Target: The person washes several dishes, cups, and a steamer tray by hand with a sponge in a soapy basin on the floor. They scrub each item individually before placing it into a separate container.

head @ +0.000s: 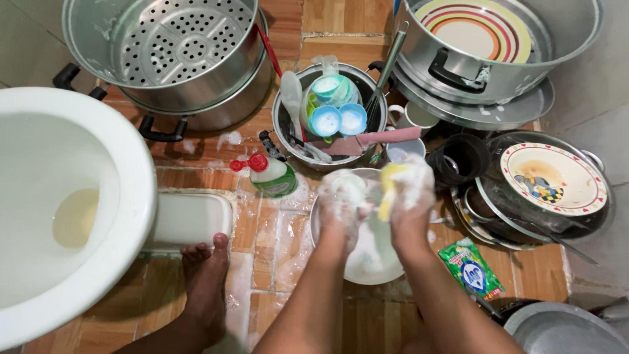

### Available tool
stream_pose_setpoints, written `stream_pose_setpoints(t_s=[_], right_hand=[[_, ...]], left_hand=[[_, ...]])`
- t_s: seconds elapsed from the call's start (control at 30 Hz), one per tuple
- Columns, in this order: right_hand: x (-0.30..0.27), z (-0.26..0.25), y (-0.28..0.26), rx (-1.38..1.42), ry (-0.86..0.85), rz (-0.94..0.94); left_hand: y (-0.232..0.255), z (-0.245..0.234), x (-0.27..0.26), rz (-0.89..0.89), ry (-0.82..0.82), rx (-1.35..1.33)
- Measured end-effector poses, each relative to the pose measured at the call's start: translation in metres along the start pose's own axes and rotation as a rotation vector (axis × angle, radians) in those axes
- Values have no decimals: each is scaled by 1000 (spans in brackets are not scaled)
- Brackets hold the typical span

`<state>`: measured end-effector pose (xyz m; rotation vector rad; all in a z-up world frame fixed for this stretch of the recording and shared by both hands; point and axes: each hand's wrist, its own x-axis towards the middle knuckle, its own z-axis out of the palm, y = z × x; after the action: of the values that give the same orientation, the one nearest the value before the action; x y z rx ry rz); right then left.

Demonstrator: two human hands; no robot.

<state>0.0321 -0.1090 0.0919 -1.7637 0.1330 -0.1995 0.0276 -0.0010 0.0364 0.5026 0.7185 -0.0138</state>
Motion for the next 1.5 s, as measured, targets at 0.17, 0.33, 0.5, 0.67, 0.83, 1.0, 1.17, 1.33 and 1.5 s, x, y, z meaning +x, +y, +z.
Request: stream_pose_setpoints(t_s=[0.17,0.33,0.5,0.67,0.83,1.0,1.17,1.33,1.5], right_hand=[[-25,22,20,-77,-222,-548],[6,17,45,-76,30,-99],[18,27,46,-59,75,275],[26,21,32,214,45,372],[25,7,11,133,-124,250],[26,-9,60,-1012,-436,187],[-4,-10,158,-1039,-578,-127],[2,-21,175,-1015,-395,48],[-5,-29,135,-700,-219,225]], left_hand=[[-10,-8,-7,35,73,126],[-39,-4,-26,99,0,435],[3,7,-17,178,106,611],[72,37,22,303,127,817],[88,50,42,430,-144,414],[63,32,20,203,21,741],[3,-56,63,647,14,1663],[-5,-81,62,221,-194,1083],[18,-61,33,99,-293,922]])
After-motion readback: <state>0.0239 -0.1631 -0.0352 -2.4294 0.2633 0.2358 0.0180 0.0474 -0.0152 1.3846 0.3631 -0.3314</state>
